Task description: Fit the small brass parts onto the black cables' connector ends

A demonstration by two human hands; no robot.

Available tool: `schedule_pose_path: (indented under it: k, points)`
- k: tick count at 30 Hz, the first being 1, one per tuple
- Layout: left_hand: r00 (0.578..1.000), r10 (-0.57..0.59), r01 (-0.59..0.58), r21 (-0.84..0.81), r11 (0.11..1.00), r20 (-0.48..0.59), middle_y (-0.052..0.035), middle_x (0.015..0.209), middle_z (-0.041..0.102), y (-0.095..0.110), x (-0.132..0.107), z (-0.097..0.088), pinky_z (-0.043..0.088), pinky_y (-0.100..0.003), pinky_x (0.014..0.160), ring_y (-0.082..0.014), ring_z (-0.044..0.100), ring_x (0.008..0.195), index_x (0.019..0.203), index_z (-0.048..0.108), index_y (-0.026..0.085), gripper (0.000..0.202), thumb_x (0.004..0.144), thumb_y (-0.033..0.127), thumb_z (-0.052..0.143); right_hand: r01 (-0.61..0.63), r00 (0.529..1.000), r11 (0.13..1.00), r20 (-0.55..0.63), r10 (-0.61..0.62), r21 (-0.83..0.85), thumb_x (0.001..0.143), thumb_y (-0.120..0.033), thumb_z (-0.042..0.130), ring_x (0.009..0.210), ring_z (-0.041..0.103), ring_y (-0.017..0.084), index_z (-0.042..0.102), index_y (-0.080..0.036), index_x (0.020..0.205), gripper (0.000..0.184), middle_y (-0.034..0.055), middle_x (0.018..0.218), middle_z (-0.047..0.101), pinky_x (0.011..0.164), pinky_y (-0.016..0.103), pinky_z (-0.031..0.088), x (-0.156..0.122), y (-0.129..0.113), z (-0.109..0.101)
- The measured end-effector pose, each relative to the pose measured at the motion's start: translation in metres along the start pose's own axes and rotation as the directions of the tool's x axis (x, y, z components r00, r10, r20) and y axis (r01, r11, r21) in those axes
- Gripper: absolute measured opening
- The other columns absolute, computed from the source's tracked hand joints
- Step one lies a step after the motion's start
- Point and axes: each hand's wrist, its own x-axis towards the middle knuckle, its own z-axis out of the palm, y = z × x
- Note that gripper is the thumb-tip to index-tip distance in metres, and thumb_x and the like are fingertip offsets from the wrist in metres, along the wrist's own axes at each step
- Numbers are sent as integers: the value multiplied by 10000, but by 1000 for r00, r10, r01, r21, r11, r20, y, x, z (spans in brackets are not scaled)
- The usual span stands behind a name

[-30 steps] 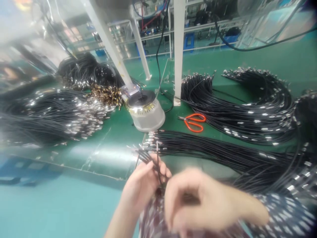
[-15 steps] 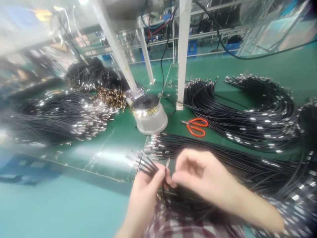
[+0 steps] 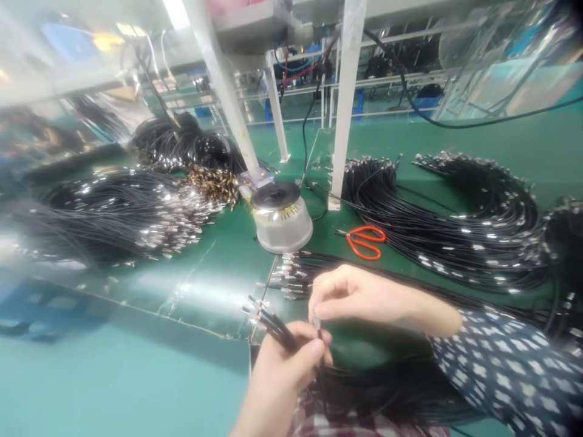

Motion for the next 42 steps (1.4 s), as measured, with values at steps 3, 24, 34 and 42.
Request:
schedule_pose_path:
  k: [3,24,34,42]
  points:
    - [998,-62,60,-65,996,-33,-29,677,700,-2,0,2,366,-185,520,-100,535,559,690,706,159,221,584,251,877,-55,993,998,105,57,-21,839,-266,626,650,594,134,676,-122,765,170,-5,651,621,638,252,484,6,2,-2]
    - [991,120,-106,225,969,-51,-3,575,619,-17,-4,13,373,-231,524,-119,509,546,676,738,167,81,700,244,732,-535,821,249,-566,-72,-807,823,-302,665,929,678,264,685,-137,1089,314,115,1030,706,822,352,529,-20,77,-95]
    - [972,228,-234,370,899,60,18,571,545,-17,-7,14,399,-244,518,-115,467,534,682,740,186,90,725,154,668,-556,815,150,-571,-97,-818,848,-176,577,1011,641,317,667,-119,1111,283,147,1090,684,881,421,493,-22,74,-97]
    - [957,222,-284,439,853,188,4,648,582,-19,-6,12,424,-238,536,-127,538,605,797,759,172,78,765,179,689,-545,810,295,-584,-56,-785,794,-168,575,903,681,338,694,-130,1065,298,154,1031,723,755,417,512,-22,70,-110]
